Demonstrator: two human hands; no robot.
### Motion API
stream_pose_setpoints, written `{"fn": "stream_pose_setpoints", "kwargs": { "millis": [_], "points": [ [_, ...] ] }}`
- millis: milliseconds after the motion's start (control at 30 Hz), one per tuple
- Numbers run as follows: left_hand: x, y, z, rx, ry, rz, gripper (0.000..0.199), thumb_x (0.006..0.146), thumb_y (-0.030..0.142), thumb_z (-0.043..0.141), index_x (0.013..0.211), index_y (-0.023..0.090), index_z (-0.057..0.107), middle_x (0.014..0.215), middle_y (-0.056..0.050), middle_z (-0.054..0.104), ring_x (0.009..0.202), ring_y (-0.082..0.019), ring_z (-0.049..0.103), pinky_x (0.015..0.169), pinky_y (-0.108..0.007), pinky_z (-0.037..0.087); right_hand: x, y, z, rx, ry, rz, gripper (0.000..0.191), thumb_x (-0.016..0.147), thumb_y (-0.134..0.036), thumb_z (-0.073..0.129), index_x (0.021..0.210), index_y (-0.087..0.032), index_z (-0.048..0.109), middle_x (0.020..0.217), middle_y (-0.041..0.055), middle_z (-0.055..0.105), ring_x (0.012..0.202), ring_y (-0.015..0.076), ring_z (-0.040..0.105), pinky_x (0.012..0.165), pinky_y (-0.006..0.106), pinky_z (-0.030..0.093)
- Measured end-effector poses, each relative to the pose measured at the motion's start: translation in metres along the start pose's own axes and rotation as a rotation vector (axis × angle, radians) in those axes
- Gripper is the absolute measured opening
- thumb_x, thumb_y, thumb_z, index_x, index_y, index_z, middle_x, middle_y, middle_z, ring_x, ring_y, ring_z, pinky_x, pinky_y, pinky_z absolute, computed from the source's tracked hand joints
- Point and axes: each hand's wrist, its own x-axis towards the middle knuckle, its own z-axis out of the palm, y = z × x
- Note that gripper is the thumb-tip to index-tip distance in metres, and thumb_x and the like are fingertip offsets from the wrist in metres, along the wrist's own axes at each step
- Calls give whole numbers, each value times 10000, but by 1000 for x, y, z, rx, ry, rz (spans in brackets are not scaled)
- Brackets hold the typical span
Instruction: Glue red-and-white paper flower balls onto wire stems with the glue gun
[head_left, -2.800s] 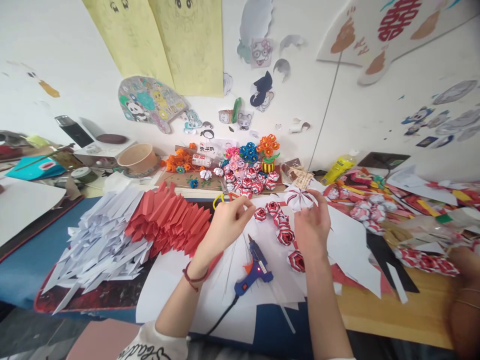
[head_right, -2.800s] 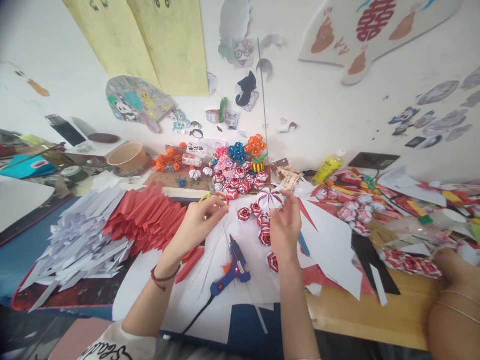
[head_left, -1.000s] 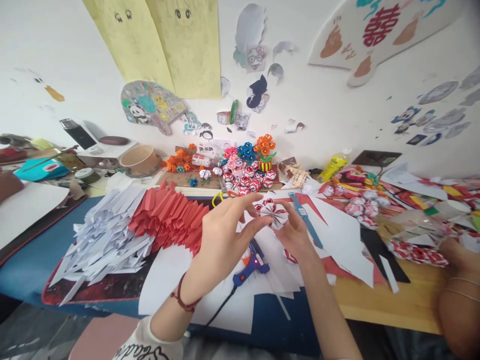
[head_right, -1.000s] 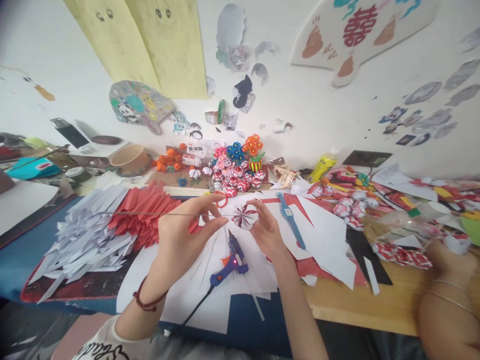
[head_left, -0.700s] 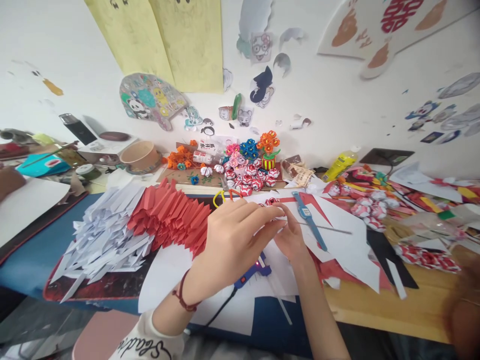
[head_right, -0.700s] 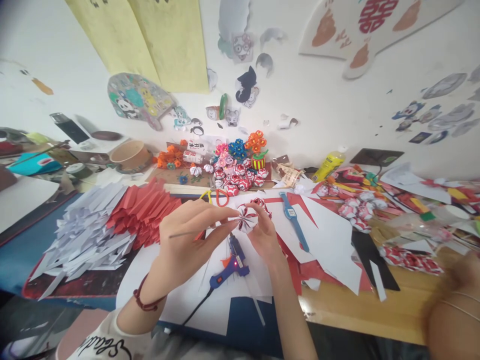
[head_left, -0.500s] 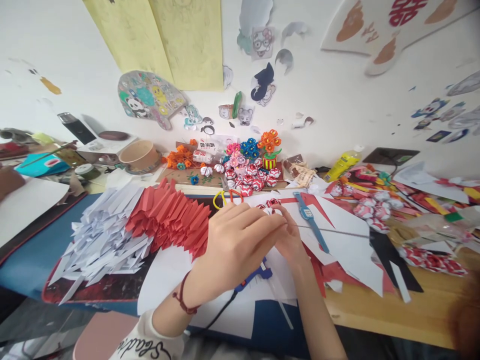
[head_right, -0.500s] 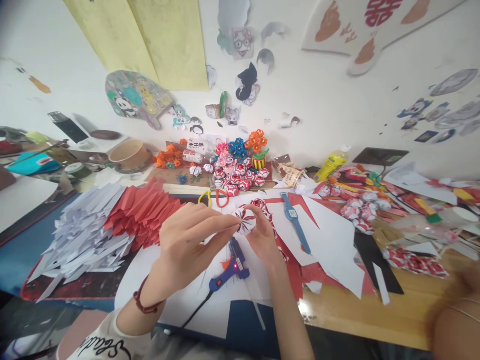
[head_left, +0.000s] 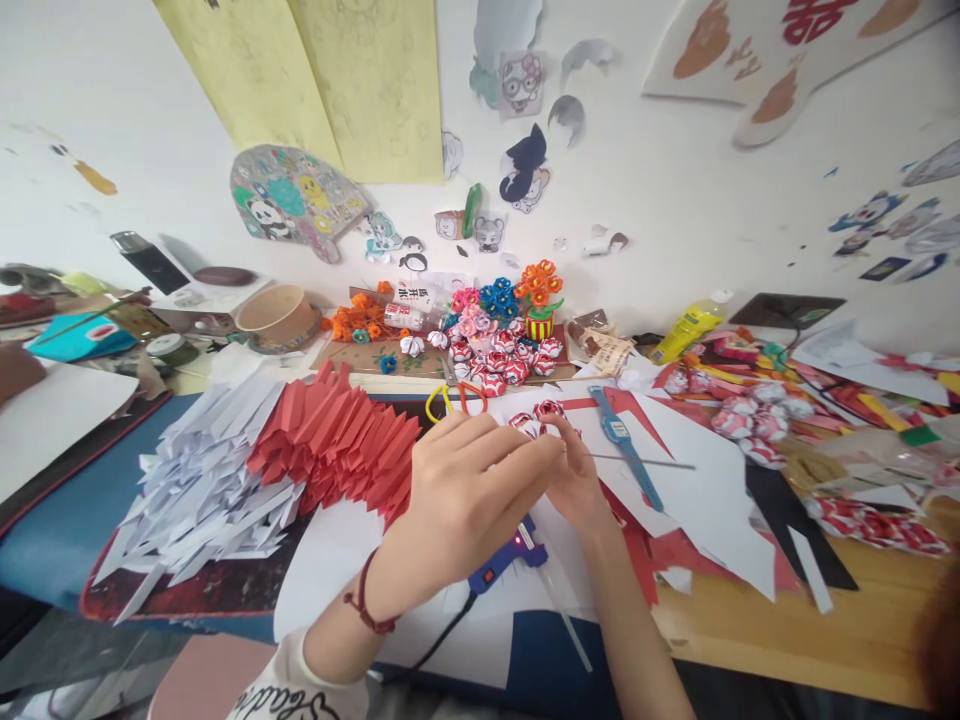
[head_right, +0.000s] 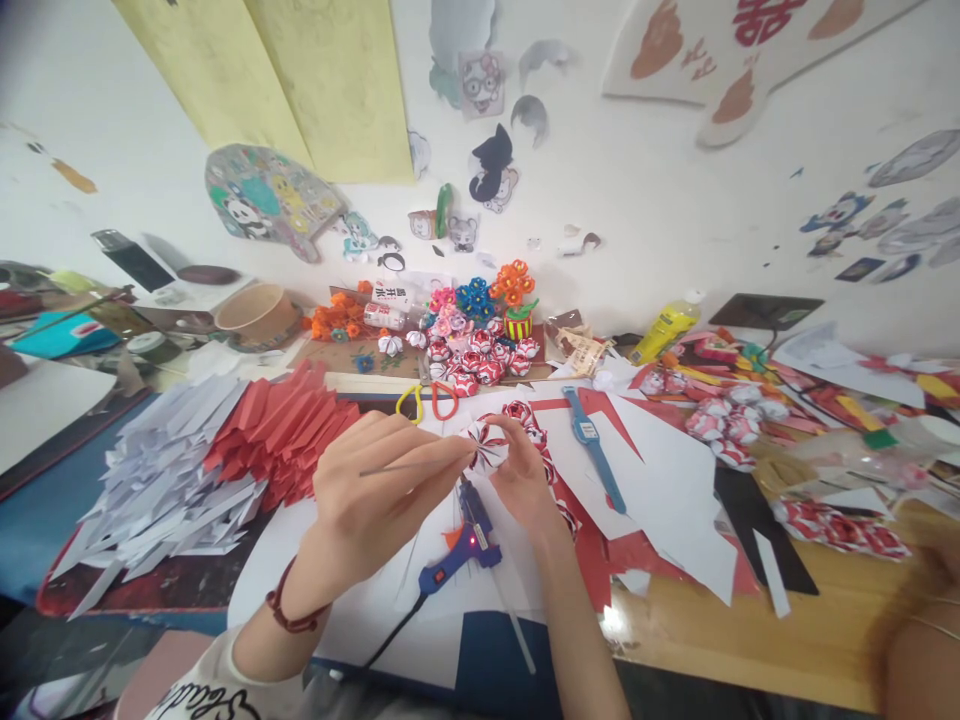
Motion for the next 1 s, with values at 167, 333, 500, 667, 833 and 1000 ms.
{"fn": "stream_pose_setpoints", "kwargs": {
  "millis": [167,333,500,667,833,1000],
  "points": [
    [-2,2,-1,32,9,-29,68,959,149,687,1007,195,673,774,22,759,634,-126,615,616,-310,349,-2,0,1,14,-5,-1,567,691,-494,902,1196,-324,709,967,12,695,923,194,666,762,284,565],
    [-5,5,-5,144,-24,-142,117,1003,252,642,1105,198,662,784,18,747,679,-157,655,658,-325,381,0,-1,10,51,-11,-9,526,712,-517,881,1187,-360,717,1158,10,712,1036,206,689,909,333,575],
    [-10,-3,2,232,-211,-320,384,995,390,639,1301,174,554,1097,-85,750,953,-270,695,780,-381,470,6,-2,17,55,11,-28,511,740,-528,853,1197,-355,702,1113,1,740,1029,207,708,991,384,560],
    [-9,-17,18,112,-364,-443,589,965,397,667,1444,179,402,1313,-159,667,1210,-338,620,958,-479,501,10,-7,28,92,-23,-3,582,749,-502,853,1279,-363,655,1040,-13,768,1001,210,736,1056,431,535],
    [-5,-22,18,47,-404,-505,663,902,321,744,1449,195,391,1293,-150,680,1203,-325,636,1013,-476,484,14,-10,42,81,-54,41,631,823,-528,783,1395,-368,568,1161,19,767,1077,227,729,1057,440,529],
    [4,-37,-1,113,-388,-535,745,867,370,781,1463,192,371,1194,-122,723,1164,-325,665,994,-462,492,15,-11,42,94,-136,109,603,834,-534,774,1376,-380,560,1165,19,761,1087,246,731,1113,478,484]
  ]
}}
